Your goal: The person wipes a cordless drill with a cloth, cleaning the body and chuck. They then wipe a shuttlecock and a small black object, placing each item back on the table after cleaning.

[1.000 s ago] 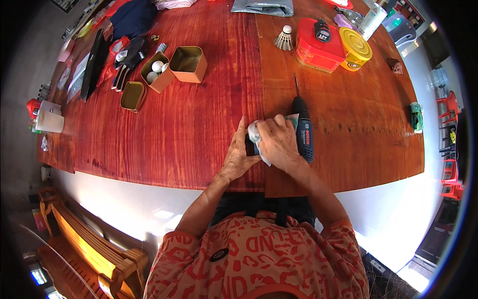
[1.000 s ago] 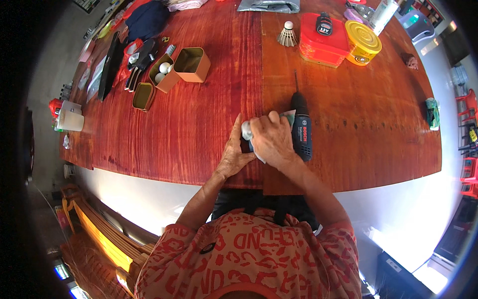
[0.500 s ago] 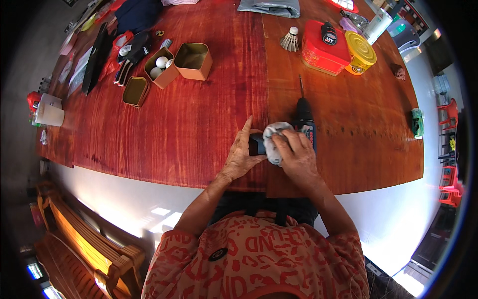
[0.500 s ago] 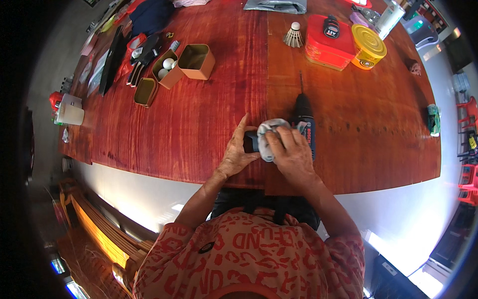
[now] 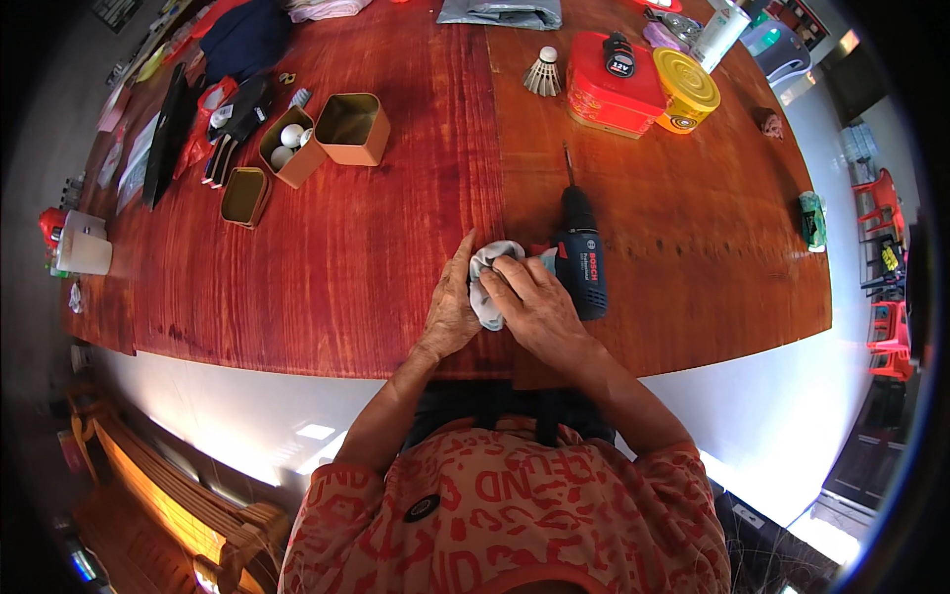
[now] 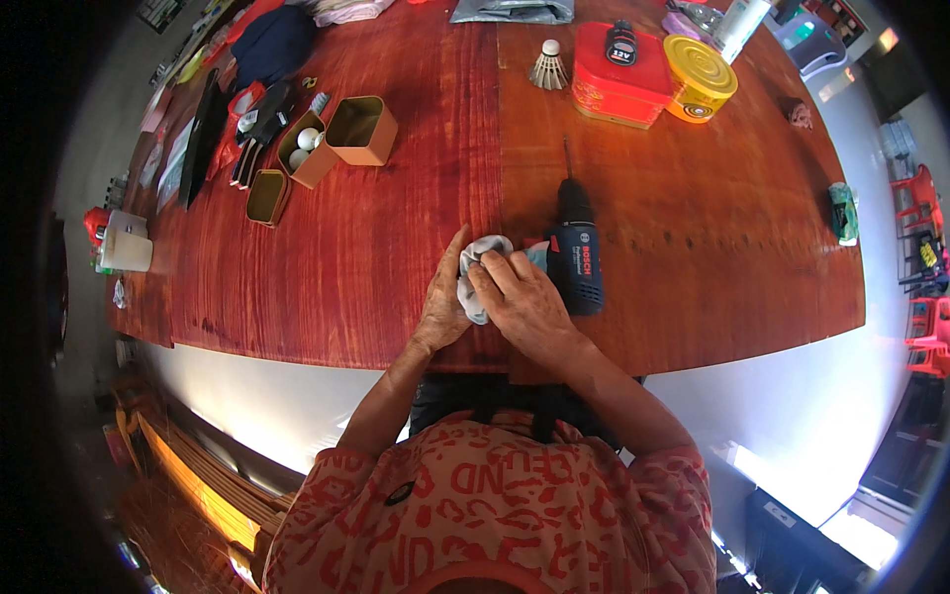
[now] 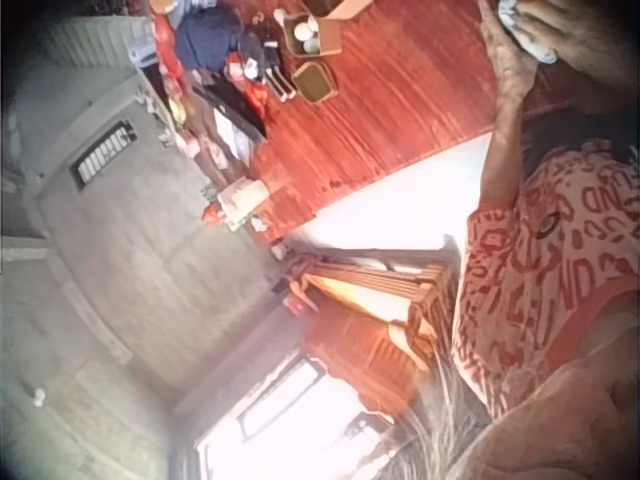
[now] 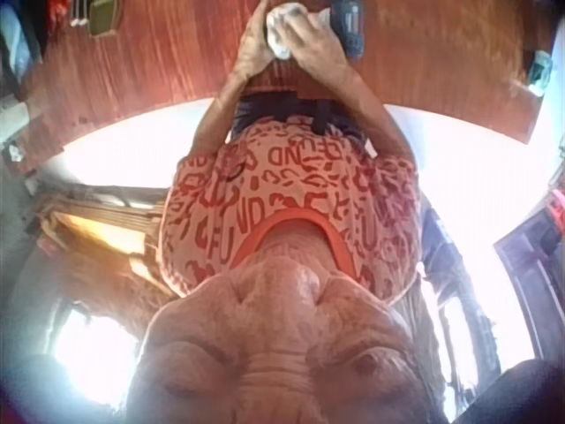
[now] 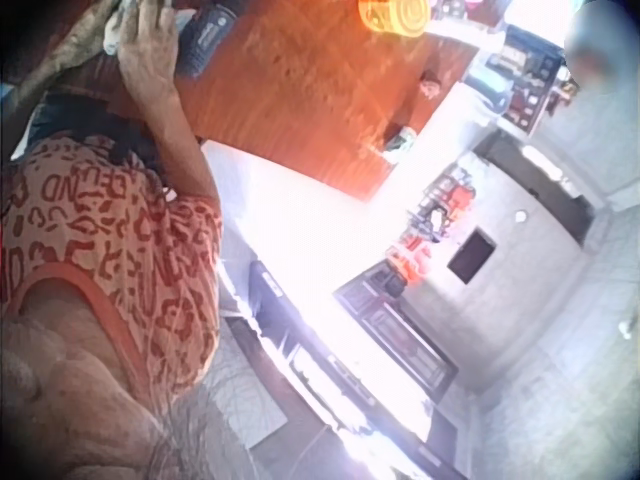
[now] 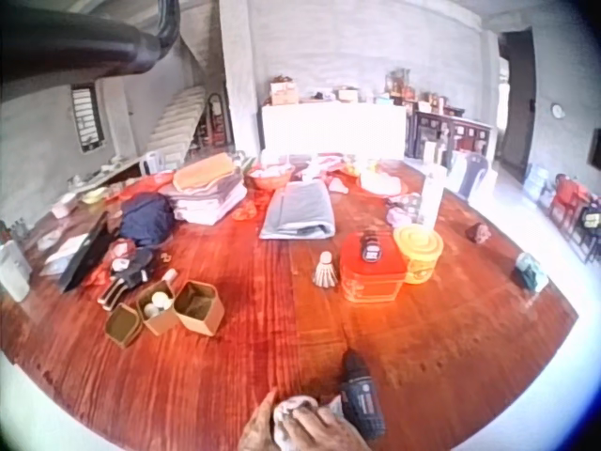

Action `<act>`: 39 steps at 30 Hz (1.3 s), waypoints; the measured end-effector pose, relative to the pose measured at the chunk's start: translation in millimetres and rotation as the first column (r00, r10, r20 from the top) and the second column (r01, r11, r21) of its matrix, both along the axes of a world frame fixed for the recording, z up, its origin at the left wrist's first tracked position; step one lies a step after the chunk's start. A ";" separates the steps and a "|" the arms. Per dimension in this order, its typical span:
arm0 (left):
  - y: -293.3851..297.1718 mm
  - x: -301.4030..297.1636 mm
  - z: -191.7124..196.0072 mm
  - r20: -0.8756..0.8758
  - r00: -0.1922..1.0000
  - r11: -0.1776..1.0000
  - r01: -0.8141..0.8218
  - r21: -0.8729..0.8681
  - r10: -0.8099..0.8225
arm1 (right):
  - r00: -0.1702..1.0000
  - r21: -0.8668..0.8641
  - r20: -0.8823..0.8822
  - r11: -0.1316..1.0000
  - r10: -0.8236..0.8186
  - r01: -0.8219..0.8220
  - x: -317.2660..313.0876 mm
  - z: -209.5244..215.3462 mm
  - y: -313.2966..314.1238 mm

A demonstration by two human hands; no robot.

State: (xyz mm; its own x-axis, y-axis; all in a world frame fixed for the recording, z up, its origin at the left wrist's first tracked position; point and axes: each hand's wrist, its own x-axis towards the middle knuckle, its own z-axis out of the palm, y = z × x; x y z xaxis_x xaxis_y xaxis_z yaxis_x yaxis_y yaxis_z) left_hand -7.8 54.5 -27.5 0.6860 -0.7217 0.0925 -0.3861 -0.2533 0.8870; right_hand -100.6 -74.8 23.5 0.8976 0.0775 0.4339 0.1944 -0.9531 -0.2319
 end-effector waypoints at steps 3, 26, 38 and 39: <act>-0.4 0.5 4.3 -0.015 1.000 0.999 0.021 0.025 -0.021 | 0.998 -0.034 -0.059 0.999 -0.028 0.026 -16.8 3.9 -9.5; -46.2 -15.2 22.3 0.651 0.732 0.956 0.003 0.292 -0.201 | 0.924 0.284 0.010 0.887 -0.382 0.363 -46.6 -8.4 -63.4; -48.2 -19.0 21.6 0.668 0.728 0.964 -0.038 0.264 -0.154 | 0.948 0.252 0.083 0.927 -0.307 0.278 -13.2 -8.2 -84.1; -48.9 -18.5 22.4 0.649 0.745 0.961 -0.040 0.273 -0.154 | 0.960 0.218 0.089 0.945 -0.266 0.242 -16.9 -5.3 -79.4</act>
